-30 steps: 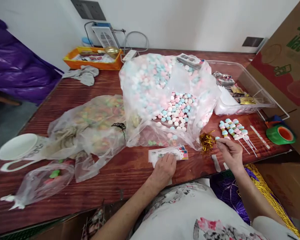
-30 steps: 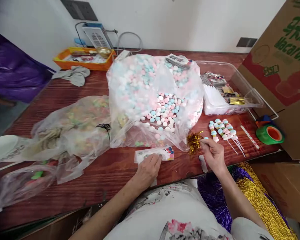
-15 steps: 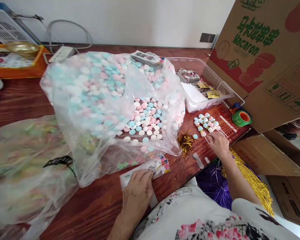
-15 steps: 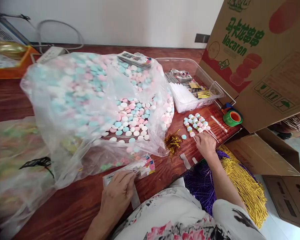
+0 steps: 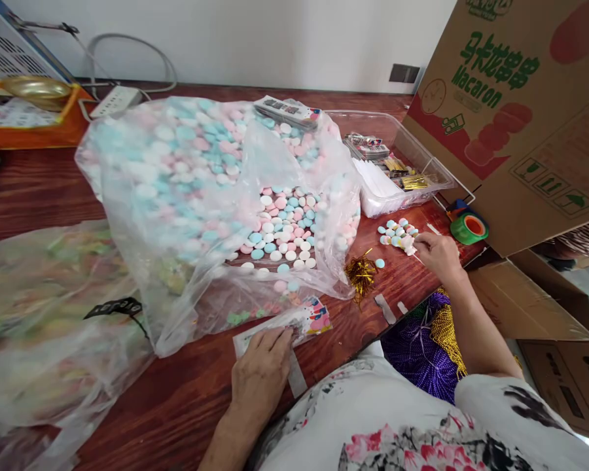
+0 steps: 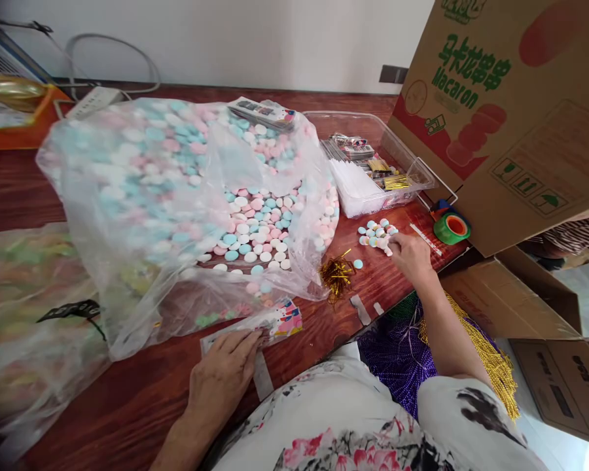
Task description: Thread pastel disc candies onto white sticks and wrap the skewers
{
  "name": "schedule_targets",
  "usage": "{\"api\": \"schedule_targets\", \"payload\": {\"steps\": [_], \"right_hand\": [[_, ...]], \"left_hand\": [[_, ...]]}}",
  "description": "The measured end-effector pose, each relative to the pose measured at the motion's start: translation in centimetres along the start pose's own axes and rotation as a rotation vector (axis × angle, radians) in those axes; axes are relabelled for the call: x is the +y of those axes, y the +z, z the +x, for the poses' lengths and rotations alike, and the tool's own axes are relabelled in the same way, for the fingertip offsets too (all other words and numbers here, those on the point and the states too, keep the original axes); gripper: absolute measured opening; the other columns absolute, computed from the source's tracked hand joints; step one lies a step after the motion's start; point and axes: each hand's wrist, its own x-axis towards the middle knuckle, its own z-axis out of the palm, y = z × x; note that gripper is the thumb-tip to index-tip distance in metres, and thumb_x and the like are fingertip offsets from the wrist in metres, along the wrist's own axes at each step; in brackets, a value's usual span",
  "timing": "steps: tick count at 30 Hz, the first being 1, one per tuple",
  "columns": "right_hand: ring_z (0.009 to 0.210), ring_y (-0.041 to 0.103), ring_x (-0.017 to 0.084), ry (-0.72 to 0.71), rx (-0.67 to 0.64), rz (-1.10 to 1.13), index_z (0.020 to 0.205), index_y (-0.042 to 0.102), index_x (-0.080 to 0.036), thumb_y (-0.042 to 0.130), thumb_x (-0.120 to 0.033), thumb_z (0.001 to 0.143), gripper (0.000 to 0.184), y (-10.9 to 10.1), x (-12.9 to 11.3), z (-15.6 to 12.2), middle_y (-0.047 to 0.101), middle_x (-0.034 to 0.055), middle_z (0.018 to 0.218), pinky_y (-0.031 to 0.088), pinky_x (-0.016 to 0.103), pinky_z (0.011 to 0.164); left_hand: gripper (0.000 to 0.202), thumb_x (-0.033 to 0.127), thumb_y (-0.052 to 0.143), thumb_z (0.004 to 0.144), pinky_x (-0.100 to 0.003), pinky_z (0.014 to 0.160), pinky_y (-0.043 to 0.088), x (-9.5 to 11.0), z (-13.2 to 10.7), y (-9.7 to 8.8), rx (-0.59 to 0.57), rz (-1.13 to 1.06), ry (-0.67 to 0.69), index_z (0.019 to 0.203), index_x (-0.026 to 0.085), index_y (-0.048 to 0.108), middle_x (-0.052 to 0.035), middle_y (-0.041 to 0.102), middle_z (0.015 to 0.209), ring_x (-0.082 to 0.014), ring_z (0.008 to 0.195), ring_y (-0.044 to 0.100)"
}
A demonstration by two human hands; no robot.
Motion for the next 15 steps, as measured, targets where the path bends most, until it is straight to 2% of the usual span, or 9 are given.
{"api": "schedule_targets", "payload": {"steps": [4, 7, 11, 15], "right_hand": [[0.082, 0.065, 0.022, -0.161, -0.159, -0.2, 0.091, 0.075, -0.019, 0.045, -0.023, 0.085, 0.031, -3.7, -2.3, 3.1, 0.074, 0.0117, 0.089, 0.039, 0.028, 0.07], [0.088, 0.066, 0.025, -0.272, -0.292, -0.315, 0.091, 0.075, -0.014, 0.049, -0.018, 0.08, 0.028, -5.2, -4.7, 5.7, 0.073, 0.0163, 0.093, 0.042, 0.029, 0.072], [0.089, 0.066, 0.027, -0.338, -0.358, -0.334, 0.093, 0.075, -0.01, 0.054, -0.014, 0.073, 0.029, -5.3, -6.2, 8.8, 0.072, 0.0199, 0.096, 0.044, 0.031, 0.072], [0.084, 0.066, 0.023, -0.36, -0.395, -0.332, 0.088, 0.076, -0.01, 0.056, -0.011, 0.068, 0.028, -4.8, -5.3, 10.3, 0.073, 0.0171, 0.087, 0.044, 0.027, 0.069]], "left_hand": [[0.023, 0.008, 0.052, 0.085, -0.035, 0.079, 0.05, 0.0, 0.2, -0.1, 0.001, 0.005, -0.016, 0.1, 0.016, 0.068, -0.008, 0.07, 0.097, -0.0241, 0.091, 0.06], [0.018, 0.012, 0.054, 0.087, -0.034, 0.077, 0.05, -0.1, 0.3, 0.0, 0.031, -0.014, -0.039, 0.096, 0.016, 0.068, -0.0073, 0.07, 0.094, -0.0236, 0.089, 0.06], [0.015, 0.016, 0.055, 0.089, -0.035, 0.079, 0.05, -0.2, 0.3, 0.1, 0.055, -0.059, -0.055, 0.095, 0.016, 0.068, -0.0067, 0.07, 0.093, -0.023, 0.088, 0.06], [0.017, 0.019, 0.055, 0.09, -0.037, 0.083, 0.051, -0.3, 0.1, 0.1, 0.033, -0.087, -0.064, 0.1, 0.015, 0.068, -0.0079, 0.07, 0.097, -0.0234, 0.09, 0.059]]}}
